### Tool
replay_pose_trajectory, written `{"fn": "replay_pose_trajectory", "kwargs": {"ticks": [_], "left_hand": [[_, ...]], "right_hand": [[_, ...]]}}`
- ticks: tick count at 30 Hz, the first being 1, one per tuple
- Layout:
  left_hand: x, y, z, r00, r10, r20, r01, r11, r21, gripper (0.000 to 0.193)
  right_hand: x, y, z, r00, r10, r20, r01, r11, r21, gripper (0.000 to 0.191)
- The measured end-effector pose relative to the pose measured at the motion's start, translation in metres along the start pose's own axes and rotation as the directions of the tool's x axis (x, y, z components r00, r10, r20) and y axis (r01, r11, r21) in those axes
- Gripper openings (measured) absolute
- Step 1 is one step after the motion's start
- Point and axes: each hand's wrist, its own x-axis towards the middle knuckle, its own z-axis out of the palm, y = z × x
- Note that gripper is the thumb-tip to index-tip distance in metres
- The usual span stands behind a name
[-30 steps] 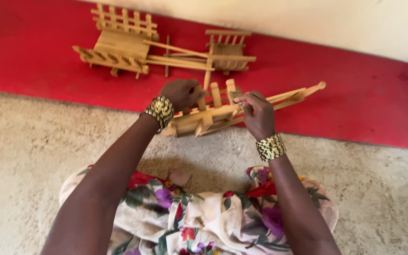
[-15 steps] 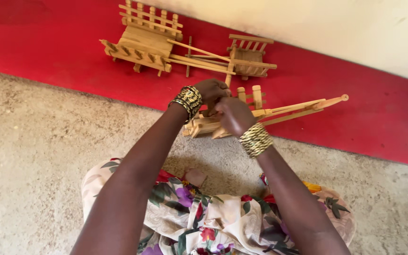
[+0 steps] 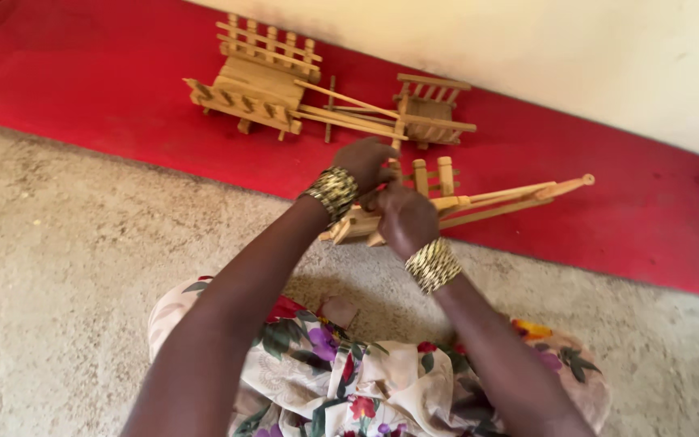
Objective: The person sits on the floor and assembles a small wooden model, fitting slats and pegs into the frame of the toy structure by hand, pressing pieces into place and repositioning the model as they work.
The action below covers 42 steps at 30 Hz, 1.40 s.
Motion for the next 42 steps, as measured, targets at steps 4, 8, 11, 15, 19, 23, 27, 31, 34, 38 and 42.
{"fn": "replay_pose_trajectory", "kwargs": {"ticks": [4,8,11,15,19,23,27,31,34,38,42], "left_hand": [[-0.020,0.005,0.005,0.973,-0.214,0.088,0.213,0.977,0.021,0.029],[-0.020,-0.002,0.007,0.947,-0.303,0.105,0.313,0.944,-0.100,0.028],[-0.018,-0.011,0.003,0.975,-0.181,0.126,0.199,0.968,-0.151,0.032],[-0.014,-0.013,-0.004,0.897,-0.262,0.355,0.202,0.959,0.198,0.025],[-0.020,-0.015,-0.006,0.935,-0.252,0.249,0.264,0.964,-0.016,0.050],[-0.027,-0.026,-0.009,0.978,-0.200,0.063,0.209,0.908,-0.362,0.045],[-0.026,-0.035,-0.007,0.966,-0.205,0.156,0.256,0.836,-0.486,0.026],[-0.018,-0.041,-0.007,0.950,-0.152,0.273,0.306,0.627,-0.716,0.025],[-0.018,-0.044,-0.007,0.954,-0.082,0.289,0.290,0.504,-0.814,0.021],[-0.021,-0.046,-0.008,0.944,-0.152,0.292,0.322,0.608,-0.725,0.023],[-0.021,-0.043,-0.010,0.921,-0.236,0.310,0.389,0.523,-0.758,0.024]], "right_hand": [[0.008,0.039,-0.012,0.997,-0.075,-0.029,0.077,0.993,0.089,0.018],[0.012,0.060,-0.010,0.963,0.075,-0.258,0.044,0.904,0.426,0.013],[0.021,0.068,-0.004,0.879,0.252,-0.406,0.008,0.842,0.540,0.012],[0.034,0.073,0.004,0.853,-0.168,-0.494,0.230,0.971,0.068,0.018],[0.032,0.081,-0.007,0.982,-0.189,-0.018,0.189,0.970,0.153,0.024],[0.033,0.078,-0.018,0.939,-0.286,-0.192,0.317,0.934,0.162,0.025],[0.050,0.059,-0.004,0.940,-0.052,-0.338,0.151,0.950,0.274,0.018],[0.054,0.040,0.011,0.936,-0.267,-0.229,0.289,0.955,0.070,0.025],[0.053,0.027,0.017,0.908,-0.293,-0.300,0.314,0.949,0.023,0.018],[0.052,0.027,0.017,0.908,-0.263,-0.326,0.298,0.953,0.060,0.019],[0.044,0.038,0.017,0.895,-0.430,-0.115,0.445,0.878,0.176,0.020]]}}
